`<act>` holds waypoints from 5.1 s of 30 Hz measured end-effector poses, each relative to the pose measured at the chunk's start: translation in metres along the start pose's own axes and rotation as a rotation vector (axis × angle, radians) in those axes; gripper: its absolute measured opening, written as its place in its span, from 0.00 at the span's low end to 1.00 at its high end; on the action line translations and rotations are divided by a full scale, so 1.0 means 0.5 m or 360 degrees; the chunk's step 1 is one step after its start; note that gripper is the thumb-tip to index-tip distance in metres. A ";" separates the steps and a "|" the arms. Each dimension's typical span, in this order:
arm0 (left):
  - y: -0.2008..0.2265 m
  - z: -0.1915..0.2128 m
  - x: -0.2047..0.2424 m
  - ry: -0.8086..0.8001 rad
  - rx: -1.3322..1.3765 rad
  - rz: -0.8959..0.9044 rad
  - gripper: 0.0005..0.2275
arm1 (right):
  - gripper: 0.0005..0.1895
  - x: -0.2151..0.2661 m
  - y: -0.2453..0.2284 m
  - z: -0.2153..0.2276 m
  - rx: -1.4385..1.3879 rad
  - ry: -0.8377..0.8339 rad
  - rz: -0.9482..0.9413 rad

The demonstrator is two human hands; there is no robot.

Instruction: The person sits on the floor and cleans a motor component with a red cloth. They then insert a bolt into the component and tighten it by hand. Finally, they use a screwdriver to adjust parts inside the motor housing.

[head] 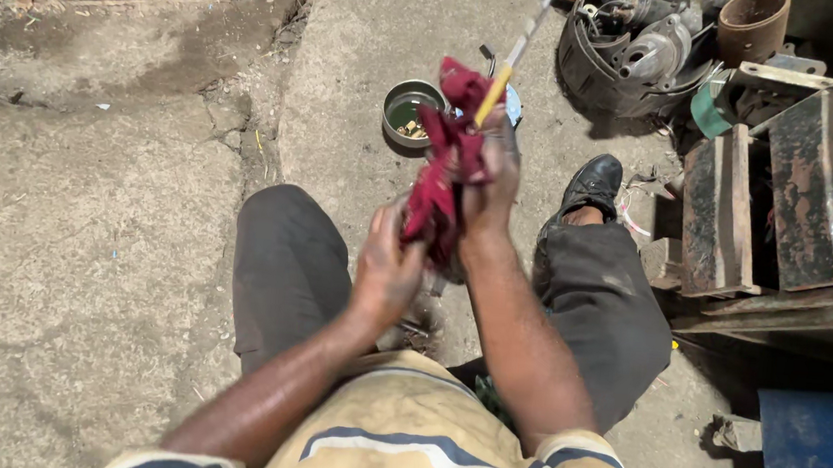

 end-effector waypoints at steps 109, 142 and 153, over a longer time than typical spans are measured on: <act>-0.073 0.024 -0.142 0.0159 0.0384 -0.0162 0.15 | 0.23 0.183 0.136 0.017 0.0784 -0.0341 0.0141; -0.055 0.090 -0.160 0.0355 0.0712 0.0266 0.17 | 0.20 0.100 0.022 0.405 0.2527 -0.0679 -0.0378; -0.166 -0.098 -0.099 -0.0238 0.0882 0.0544 0.21 | 0.22 0.124 0.127 0.323 0.1989 -0.0391 -0.0484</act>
Point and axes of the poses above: each hand's wrist, its own x-axis away from the middle knuckle, its own z-axis out of the back of the hand, y = z × x, the point moved 1 cm from there along -x, towards the middle knuckle, and after that the axes turned 2 degrees about -y, right-handed, at the moved point
